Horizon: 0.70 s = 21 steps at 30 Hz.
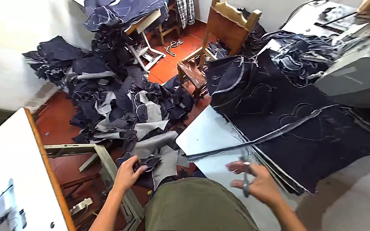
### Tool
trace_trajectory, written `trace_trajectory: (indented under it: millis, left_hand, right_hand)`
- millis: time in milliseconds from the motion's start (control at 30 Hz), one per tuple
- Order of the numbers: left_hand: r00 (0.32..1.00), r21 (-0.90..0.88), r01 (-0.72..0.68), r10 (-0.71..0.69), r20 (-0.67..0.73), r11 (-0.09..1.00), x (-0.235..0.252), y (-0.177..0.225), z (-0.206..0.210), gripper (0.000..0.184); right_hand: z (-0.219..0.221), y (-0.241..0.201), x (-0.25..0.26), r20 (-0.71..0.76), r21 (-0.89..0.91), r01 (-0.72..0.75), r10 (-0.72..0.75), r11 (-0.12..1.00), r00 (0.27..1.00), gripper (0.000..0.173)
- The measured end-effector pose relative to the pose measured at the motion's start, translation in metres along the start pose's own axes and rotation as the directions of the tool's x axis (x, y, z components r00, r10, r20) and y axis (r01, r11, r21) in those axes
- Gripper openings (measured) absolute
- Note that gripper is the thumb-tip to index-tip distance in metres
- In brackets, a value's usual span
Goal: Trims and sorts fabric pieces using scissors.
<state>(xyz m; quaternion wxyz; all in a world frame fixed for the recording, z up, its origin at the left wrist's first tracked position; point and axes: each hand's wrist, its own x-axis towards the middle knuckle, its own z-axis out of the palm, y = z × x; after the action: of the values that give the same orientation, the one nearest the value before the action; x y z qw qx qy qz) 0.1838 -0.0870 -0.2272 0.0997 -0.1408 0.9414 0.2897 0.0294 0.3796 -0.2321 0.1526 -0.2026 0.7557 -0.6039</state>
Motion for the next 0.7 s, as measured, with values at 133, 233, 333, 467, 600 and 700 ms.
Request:
trace_trajectory:
  millis: [133,233,333,467,600,700]
  left_hand:
    - [0.954,-0.042,-0.271,0.275,0.120,0.962,0.008,-0.006,-0.054,0.079]
    - [0.887,-0.039,-0.438,0.439,0.143,0.898,0.019,-0.009,-0.086,0.038]
    - [0.814,-0.126,-0.580,0.579,-0.045,0.805,0.026,-0.006,-0.110,0.029]
    - [0.755,-0.327,-0.646,0.641,-0.142,0.689,0.022,0.021,-0.151,0.030]
    - [0.847,-0.527,-0.526,0.466,-0.255,0.668,0.008,0.055,-0.190,0.013]
    - [0.903,-0.713,-0.403,0.376,-0.208,0.574,-0.016,0.086,-0.231,0.008]
  right_hand:
    - [0.116,-0.022,0.018,0.191,0.219,0.000,-0.043,0.976,0.981,0.051]
    - [0.148,-0.032,0.030,0.211,0.218,0.008,-0.056,0.976,0.976,0.054]
    - [0.159,-0.033,0.025,0.122,0.176,0.031,-0.053,0.984,0.991,0.060]
    - [0.192,-0.030,0.006,-0.013,0.201,-0.002,0.004,0.980,1.000,0.079]
    - [0.250,-0.054,0.005,-0.075,0.235,0.000,0.018,0.972,0.997,0.094]
    - [0.285,-0.074,0.014,-0.201,0.228,0.073,-0.026,0.971,0.979,0.095]
